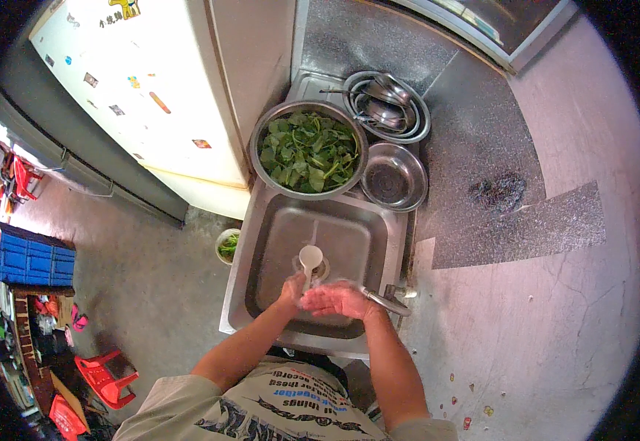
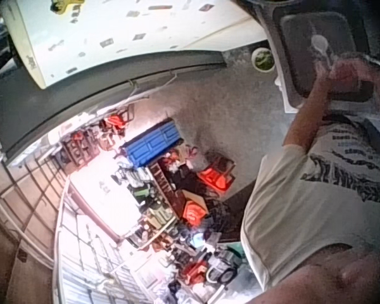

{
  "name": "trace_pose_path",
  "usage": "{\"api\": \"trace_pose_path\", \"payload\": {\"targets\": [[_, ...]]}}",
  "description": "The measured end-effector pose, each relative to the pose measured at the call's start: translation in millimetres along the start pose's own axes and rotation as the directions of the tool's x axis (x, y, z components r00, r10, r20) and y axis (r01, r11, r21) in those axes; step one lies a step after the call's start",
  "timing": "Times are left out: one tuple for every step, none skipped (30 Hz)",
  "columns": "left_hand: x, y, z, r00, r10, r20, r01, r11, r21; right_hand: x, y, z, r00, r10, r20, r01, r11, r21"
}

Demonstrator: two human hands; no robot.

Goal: The person opens a rice cooker to retrieve a spoon, then washes the spoon under a running faucet at a sink.

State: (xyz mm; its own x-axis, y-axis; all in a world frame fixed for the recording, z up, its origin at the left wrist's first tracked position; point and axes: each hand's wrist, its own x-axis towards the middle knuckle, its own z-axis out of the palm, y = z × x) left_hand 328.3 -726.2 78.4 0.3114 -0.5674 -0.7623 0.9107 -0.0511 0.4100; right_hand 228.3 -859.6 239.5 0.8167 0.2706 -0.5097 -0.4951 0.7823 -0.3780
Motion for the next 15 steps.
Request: {"api": "trace_pose_path", "payload": {"targets": [[-3.7,5.3,7.5,0.999,-0.021,0.029,0.019,0.998,0.052,-3.6,3.5,-5.2,0.999,-0.012,-0.051,0.009,0.998,-0.069],[-8.3,9.8,14.9,0.997,-0.043,0.057,0.037,0.994,0.104,-5.8,6.1,-10.6,0.995,-0.026,-0.101,0.012,0.99,-0.137],[-7.4,11.4,18.1,0.999,-0.035,0.018,0.034,0.997,0.066,-4.2,6.1,-12.3,0.995,-0.027,-0.101,0.013,0.99,-0.139],[-8.8,11.4,19.9,0.999,-0.034,0.018,0.032,0.997,0.065,-1.9,6.2,-14.0,0.96,-0.157,-0.23,0.131,0.984,-0.125],[-10.7,11.0,21.3,0.999,-0.043,-0.007,0.043,0.998,0.043,0.1,6.3,-15.8,0.893,-0.277,-0.356,0.248,0.961,-0.126],[-11.2,11.1,21.3,0.998,-0.052,-0.032,0.053,0.998,0.021,1.4,7.7,-19.8,0.893,-0.278,-0.354,0.248,0.96,-0.126],[-11.6,11.5,21.2,0.998,-0.051,-0.032,0.051,0.998,0.022,1.5,9.7,-23.6,0.897,-0.291,-0.334,0.291,0.955,-0.051],[-12.3,11.7,20.9,0.999,-0.05,-0.022,0.051,0.998,0.042,2.8,11.1,-27.6,0.899,-0.306,-0.314,0.33,0.944,0.025],[-14.1,11.7,23.7,0.998,-0.054,-0.008,0.055,0.996,0.065,4.6,11.8,-31.4,0.897,-0.309,-0.317,0.333,0.942,0.025],[-16.9,11.4,25.7,0.998,-0.058,-0.004,0.058,0.996,0.068,7.0,13.0,-35.0,0.831,-0.378,-0.409,0.41,0.912,-0.008],[-20.6,10.6,26.9,0.997,-0.069,0.034,0.065,0.991,0.115,7.3,14.3,-38.7,0.75,-0.44,-0.493,0.481,0.875,-0.05],[-22.7,12.3,22.8,0.995,-0.075,0.063,0.064,0.985,0.159,9.3,13.9,-35.2,0.754,-0.439,-0.489,0.48,0.876,-0.047],[-25.0,13.6,19.1,0.996,-0.071,0.058,0.061,0.985,0.16,9.9,13.9,-31.7,0.823,-0.401,-0.403,0.432,0.902,-0.015],[-28.4,13.9,15.1,0.994,-0.049,0.098,0.03,0.982,0.189,11.5,13.6,-28.2,0.881,-0.358,-0.311,0.38,0.925,0.011],[-30.5,13.1,15.4,0.989,-0.032,0.147,-0.001,0.976,0.218,11.9,15.4,-30.1,0.879,-0.362,-0.311,0.384,0.923,0.01]]}}
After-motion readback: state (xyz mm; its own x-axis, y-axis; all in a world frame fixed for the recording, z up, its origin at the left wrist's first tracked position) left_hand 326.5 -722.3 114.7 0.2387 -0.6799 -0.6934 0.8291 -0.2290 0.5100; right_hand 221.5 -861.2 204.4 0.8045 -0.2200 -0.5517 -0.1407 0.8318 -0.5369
